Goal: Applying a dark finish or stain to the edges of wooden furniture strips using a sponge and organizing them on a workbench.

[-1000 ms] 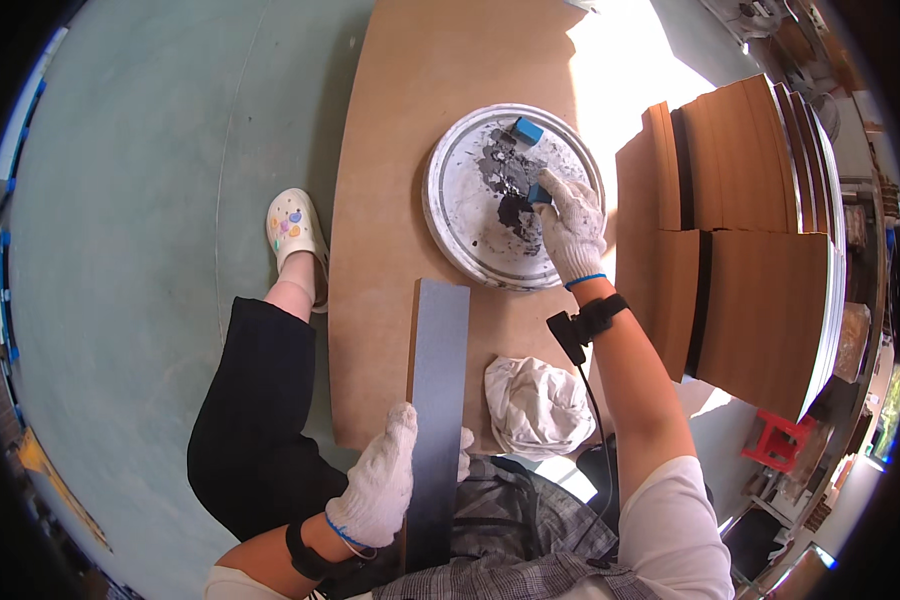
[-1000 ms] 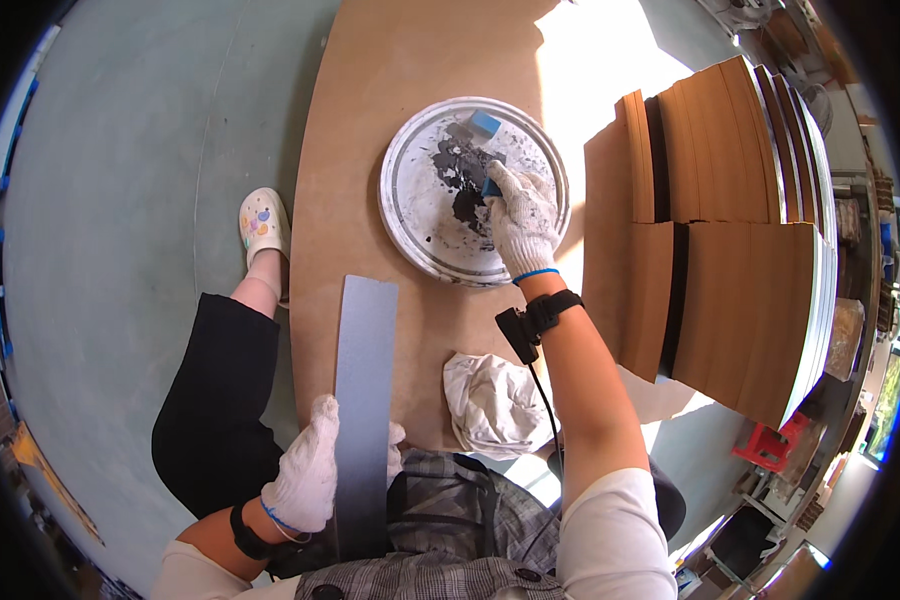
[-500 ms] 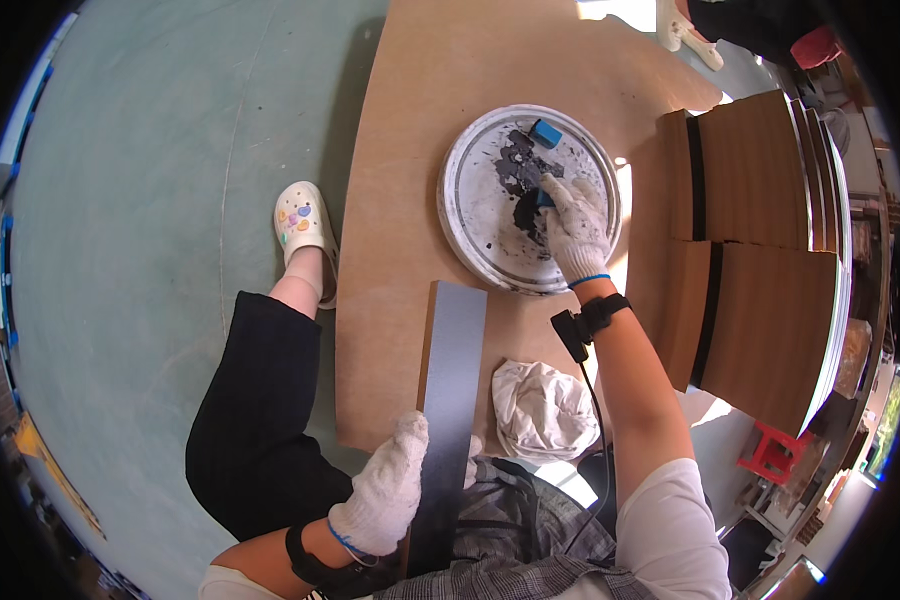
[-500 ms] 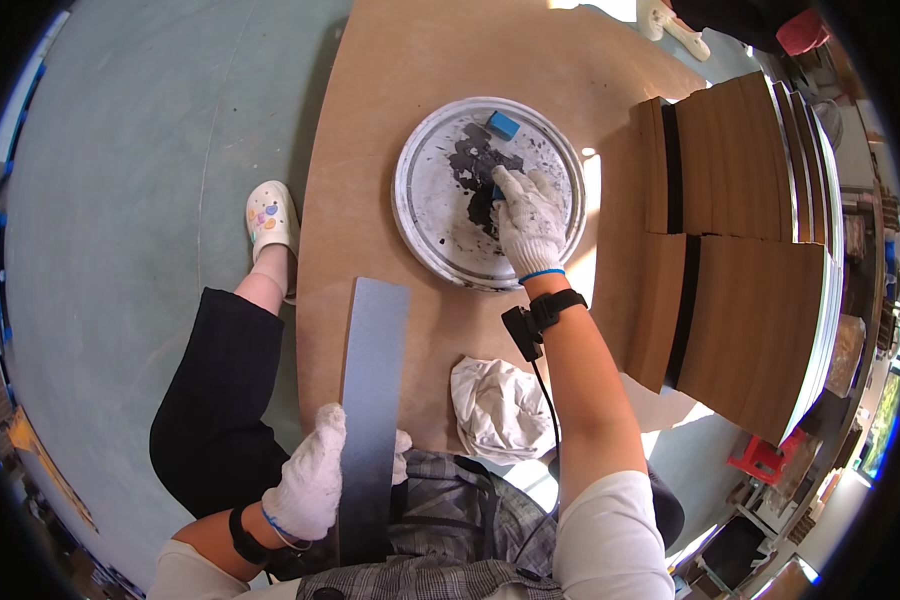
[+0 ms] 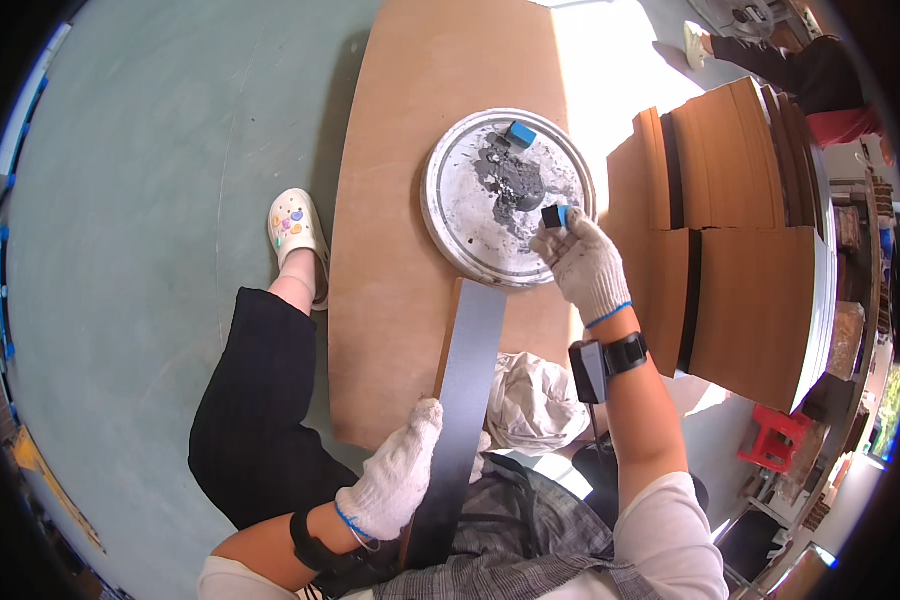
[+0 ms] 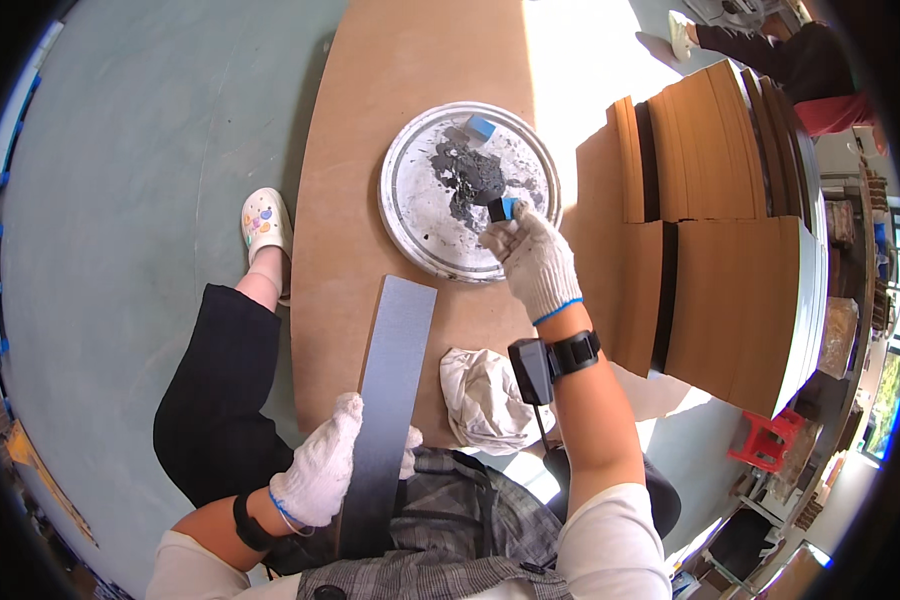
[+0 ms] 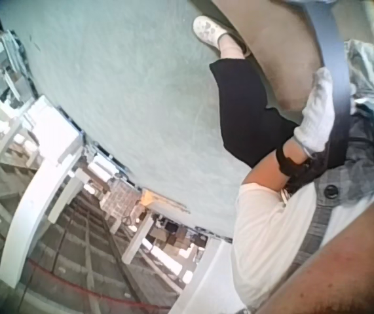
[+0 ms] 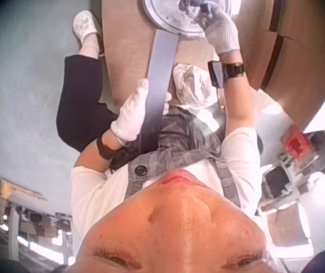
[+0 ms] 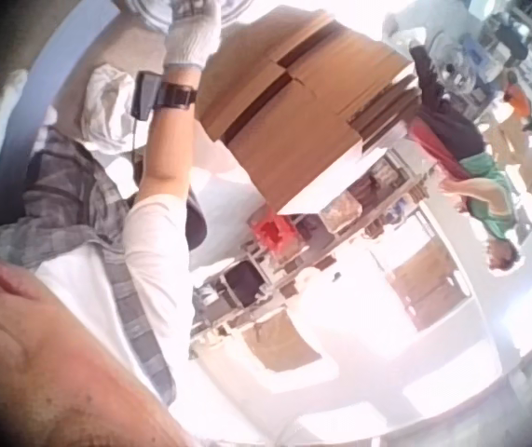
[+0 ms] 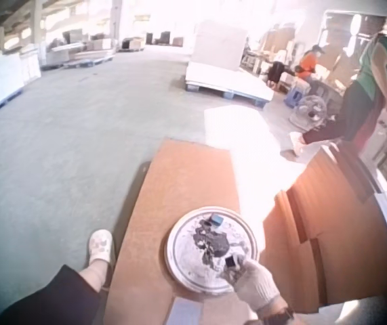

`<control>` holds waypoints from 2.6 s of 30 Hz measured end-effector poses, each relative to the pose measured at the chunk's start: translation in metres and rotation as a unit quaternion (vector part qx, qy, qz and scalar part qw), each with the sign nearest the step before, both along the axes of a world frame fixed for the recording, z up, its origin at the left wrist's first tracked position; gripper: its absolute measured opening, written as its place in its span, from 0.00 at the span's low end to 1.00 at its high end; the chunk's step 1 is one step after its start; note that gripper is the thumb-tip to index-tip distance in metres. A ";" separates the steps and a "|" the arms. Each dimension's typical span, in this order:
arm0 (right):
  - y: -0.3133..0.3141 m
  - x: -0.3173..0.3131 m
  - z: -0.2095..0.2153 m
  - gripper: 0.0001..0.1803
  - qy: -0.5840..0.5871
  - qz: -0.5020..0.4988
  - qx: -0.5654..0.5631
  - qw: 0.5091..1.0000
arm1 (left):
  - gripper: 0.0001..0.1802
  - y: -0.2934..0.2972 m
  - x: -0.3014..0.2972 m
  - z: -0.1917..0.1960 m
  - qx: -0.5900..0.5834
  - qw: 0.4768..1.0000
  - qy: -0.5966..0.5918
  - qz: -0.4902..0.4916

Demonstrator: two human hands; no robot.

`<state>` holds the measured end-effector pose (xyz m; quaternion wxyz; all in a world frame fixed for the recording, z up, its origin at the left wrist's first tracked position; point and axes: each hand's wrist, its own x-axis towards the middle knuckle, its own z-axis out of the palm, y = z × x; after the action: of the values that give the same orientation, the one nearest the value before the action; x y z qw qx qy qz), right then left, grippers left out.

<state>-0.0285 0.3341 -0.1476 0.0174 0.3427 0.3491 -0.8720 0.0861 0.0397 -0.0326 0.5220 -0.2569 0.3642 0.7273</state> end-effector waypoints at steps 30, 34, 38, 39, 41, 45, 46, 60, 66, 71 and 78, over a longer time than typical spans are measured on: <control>-0.043 0.121 0.148 0.26 0.221 0.081 0.748 0.621 | 0.29 -0.006 -0.017 -0.002 0.154 0.965 0.100 -0.187; -0.047 0.119 0.153 0.28 0.253 0.087 0.775 0.573 | 0.28 -0.009 -0.019 -0.005 0.153 0.963 0.097 -0.198; -0.048 0.118 0.155 0.28 0.254 0.104 0.791 0.548 | 0.27 -0.010 -0.019 -0.003 0.140 0.966 0.084 -0.201; -0.049 0.118 0.156 0.28 0.254 0.105 0.790 0.549 | 0.32 -0.010 -0.019 -0.003 0.133 0.962 0.104 -0.216; -0.051 0.117 0.157 0.28 0.250 0.110 0.799 0.536 | 0.37 -0.011 -0.020 -0.002 0.125 0.957 0.124 -0.230; -0.050 0.116 0.154 0.28 0.268 0.107 0.803 0.522 | 0.34 -0.013 -0.021 -0.001 0.117 0.924 0.234 -0.280; -0.051 0.116 0.154 0.28 0.265 0.096 0.804 0.524 | 0.33 -0.014 -0.021 -0.001 0.123 0.908 0.279 -0.286; -0.049 0.127 0.138 0.24 0.134 0.022 0.698 0.703 | 0.34 -0.012 -0.016 -0.002 0.156 0.957 0.125 -0.212; -0.060 0.124 0.141 0.21 0.083 -0.056 0.390 0.915 | 0.36 -0.011 -0.016 -0.003 0.162 0.955 0.127 -0.212; -0.064 0.123 0.145 0.23 0.098 -0.051 0.333 0.937 | 0.30 -0.009 -0.018 0.002 0.148 0.964 0.097 -0.197; -0.063 0.117 0.133 0.21 0.092 -0.070 0.311 0.943 | 0.32 -0.008 -0.016 -0.001 0.143 0.962 0.118 -0.201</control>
<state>0.0886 0.2713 -0.0146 -0.1836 0.2726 0.5784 -0.7466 0.0706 0.0320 -0.0340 0.6421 -0.0136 0.3598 0.6768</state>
